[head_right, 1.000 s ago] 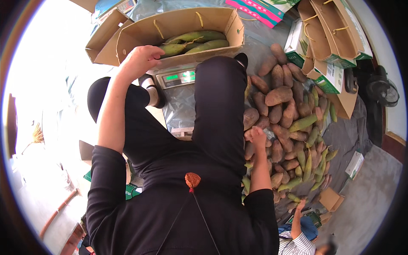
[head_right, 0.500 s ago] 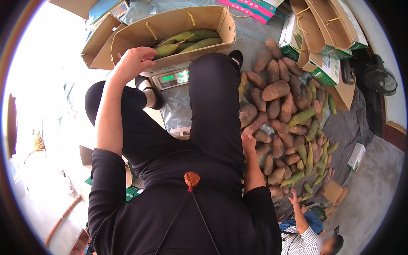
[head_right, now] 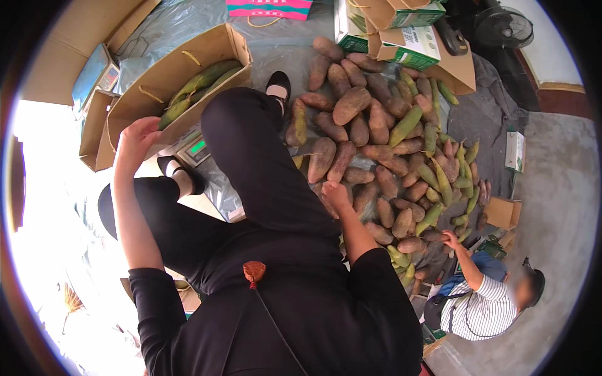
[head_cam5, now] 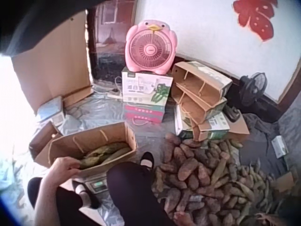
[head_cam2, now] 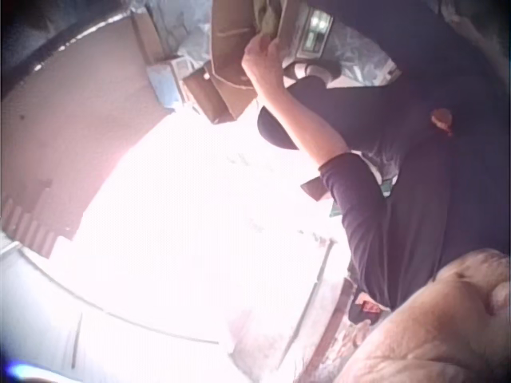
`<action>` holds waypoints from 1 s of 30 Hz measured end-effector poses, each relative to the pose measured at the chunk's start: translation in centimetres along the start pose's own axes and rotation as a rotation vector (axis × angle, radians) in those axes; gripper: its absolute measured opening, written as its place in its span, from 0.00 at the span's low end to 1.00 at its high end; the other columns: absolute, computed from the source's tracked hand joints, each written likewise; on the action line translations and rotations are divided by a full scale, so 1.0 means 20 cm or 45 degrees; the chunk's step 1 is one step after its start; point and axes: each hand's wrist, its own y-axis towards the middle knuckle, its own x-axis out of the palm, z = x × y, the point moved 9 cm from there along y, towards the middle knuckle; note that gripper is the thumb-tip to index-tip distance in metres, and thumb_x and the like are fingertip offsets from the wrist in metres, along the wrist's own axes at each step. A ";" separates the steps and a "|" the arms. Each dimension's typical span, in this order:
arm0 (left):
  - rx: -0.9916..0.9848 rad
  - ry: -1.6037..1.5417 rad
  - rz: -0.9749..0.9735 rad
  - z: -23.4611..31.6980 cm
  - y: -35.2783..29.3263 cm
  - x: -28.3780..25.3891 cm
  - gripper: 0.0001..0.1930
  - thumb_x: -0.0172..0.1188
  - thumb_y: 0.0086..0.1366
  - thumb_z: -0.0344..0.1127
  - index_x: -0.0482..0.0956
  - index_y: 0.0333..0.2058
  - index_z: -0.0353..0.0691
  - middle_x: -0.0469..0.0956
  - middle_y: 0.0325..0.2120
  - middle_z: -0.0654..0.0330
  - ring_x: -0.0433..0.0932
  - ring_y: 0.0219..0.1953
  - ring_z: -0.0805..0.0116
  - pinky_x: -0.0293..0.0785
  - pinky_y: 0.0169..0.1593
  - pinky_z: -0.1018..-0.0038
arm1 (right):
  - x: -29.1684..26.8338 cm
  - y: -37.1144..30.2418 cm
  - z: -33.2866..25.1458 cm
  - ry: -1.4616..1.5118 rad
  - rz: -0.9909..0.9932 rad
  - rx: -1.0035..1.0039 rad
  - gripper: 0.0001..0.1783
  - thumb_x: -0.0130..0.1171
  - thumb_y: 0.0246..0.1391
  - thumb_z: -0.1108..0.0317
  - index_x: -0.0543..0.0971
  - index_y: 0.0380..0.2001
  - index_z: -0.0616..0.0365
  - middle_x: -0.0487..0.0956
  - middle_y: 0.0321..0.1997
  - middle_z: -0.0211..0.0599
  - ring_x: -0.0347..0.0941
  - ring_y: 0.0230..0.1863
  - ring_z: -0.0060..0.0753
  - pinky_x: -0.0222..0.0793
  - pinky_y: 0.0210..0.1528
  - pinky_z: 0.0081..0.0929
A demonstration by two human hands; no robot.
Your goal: The recorder sorts and packs large green vegetables into cardboard gift bags.
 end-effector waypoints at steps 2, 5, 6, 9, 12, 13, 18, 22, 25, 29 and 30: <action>0.069 -0.021 0.029 0.05 0.01 0.00 0.15 0.62 0.50 0.28 0.77 0.39 0.34 0.79 0.34 0.52 0.79 0.37 0.62 0.73 0.42 0.71 | -0.01 0.02 0.06 -0.040 0.000 0.028 0.09 0.57 0.51 0.71 0.80 0.34 0.63 0.79 0.30 0.32 0.73 0.32 0.20 0.68 0.36 0.20; 0.120 -0.020 0.010 0.13 0.07 0.04 0.14 0.61 0.52 0.31 0.77 0.39 0.35 0.78 0.34 0.50 0.79 0.37 0.60 0.73 0.42 0.70 | -0.11 0.10 0.18 -0.032 0.064 -0.207 0.11 0.55 0.46 0.69 0.79 0.34 0.60 0.78 0.26 0.34 0.74 0.27 0.24 0.69 0.30 0.23; 0.094 -0.004 0.020 0.10 0.05 0.02 0.14 0.61 0.52 0.31 0.77 0.39 0.35 0.78 0.34 0.50 0.79 0.37 0.60 0.73 0.42 0.70 | -0.07 0.07 0.11 -0.034 0.020 -0.211 0.11 0.55 0.46 0.69 0.79 0.34 0.60 0.78 0.26 0.34 0.74 0.27 0.24 0.69 0.30 0.23; 0.001 -0.004 0.039 0.06 0.01 -0.01 0.14 0.61 0.53 0.32 0.78 0.39 0.35 0.78 0.34 0.50 0.79 0.36 0.60 0.73 0.42 0.70 | -0.06 -0.02 -0.08 -0.333 0.052 -0.191 0.11 0.54 0.48 0.71 0.78 0.34 0.63 0.77 0.25 0.32 0.72 0.24 0.24 0.67 0.27 0.21; -0.010 -0.002 0.073 0.05 0.02 -0.04 0.14 0.61 0.53 0.33 0.78 0.40 0.36 0.79 0.33 0.51 0.78 0.35 0.60 0.73 0.42 0.70 | -0.06 -0.06 -0.14 -0.217 0.047 -0.153 0.11 0.53 0.48 0.71 0.78 0.35 0.64 0.75 0.24 0.30 0.71 0.23 0.24 0.66 0.26 0.20; -0.017 -0.001 0.076 0.04 0.02 -0.04 0.14 0.61 0.53 0.33 0.78 0.40 0.36 0.79 0.33 0.51 0.78 0.35 0.60 0.73 0.42 0.70 | -0.06 -0.07 -0.15 -0.168 0.045 -0.124 0.11 0.53 0.49 0.72 0.77 0.36 0.64 0.75 0.23 0.29 0.70 0.22 0.23 0.66 0.25 0.20; -0.003 -0.005 0.118 0.03 0.01 -0.06 0.14 0.60 0.54 0.33 0.78 0.40 0.36 0.79 0.31 0.52 0.79 0.35 0.61 0.73 0.41 0.70 | -0.06 -0.08 -0.16 -0.140 0.056 -0.059 0.11 0.53 0.49 0.72 0.77 0.36 0.64 0.74 0.22 0.28 0.69 0.22 0.23 0.65 0.24 0.20; 0.072 -0.038 0.123 0.06 0.02 -0.06 0.14 0.60 0.55 0.33 0.78 0.40 0.36 0.79 0.31 0.52 0.79 0.35 0.62 0.73 0.41 0.71 | -0.11 -0.03 -0.08 -0.192 0.107 -0.214 0.10 0.53 0.49 0.72 0.77 0.36 0.62 0.75 0.22 0.29 0.70 0.22 0.23 0.66 0.24 0.21; 0.041 -0.042 0.118 0.05 0.01 -0.06 0.13 0.59 0.55 0.32 0.78 0.40 0.36 0.79 0.31 0.53 0.79 0.35 0.66 0.73 0.41 0.74 | -0.08 0.02 0.09 -0.012 0.019 -0.090 0.09 0.54 0.51 0.70 0.78 0.34 0.61 0.76 0.23 0.32 0.72 0.24 0.25 0.67 0.27 0.22; 0.024 0.000 0.110 0.04 0.00 -0.07 0.14 0.58 0.56 0.30 0.77 0.42 0.37 0.80 0.31 0.55 0.79 0.35 0.68 0.72 0.41 0.75 | 0.00 0.04 0.11 0.229 -0.066 0.001 0.08 0.54 0.52 0.70 0.78 0.35 0.60 0.76 0.24 0.31 0.71 0.25 0.23 0.66 0.27 0.21; -0.003 0.018 0.112 0.03 -0.01 -0.07 0.14 0.58 0.56 0.30 0.77 0.42 0.36 0.80 0.32 0.54 0.79 0.35 0.69 0.72 0.41 0.75 | 0.02 0.03 0.10 0.317 -0.104 0.033 0.08 0.54 0.52 0.71 0.78 0.36 0.59 0.75 0.25 0.28 0.70 0.24 0.21 0.66 0.26 0.19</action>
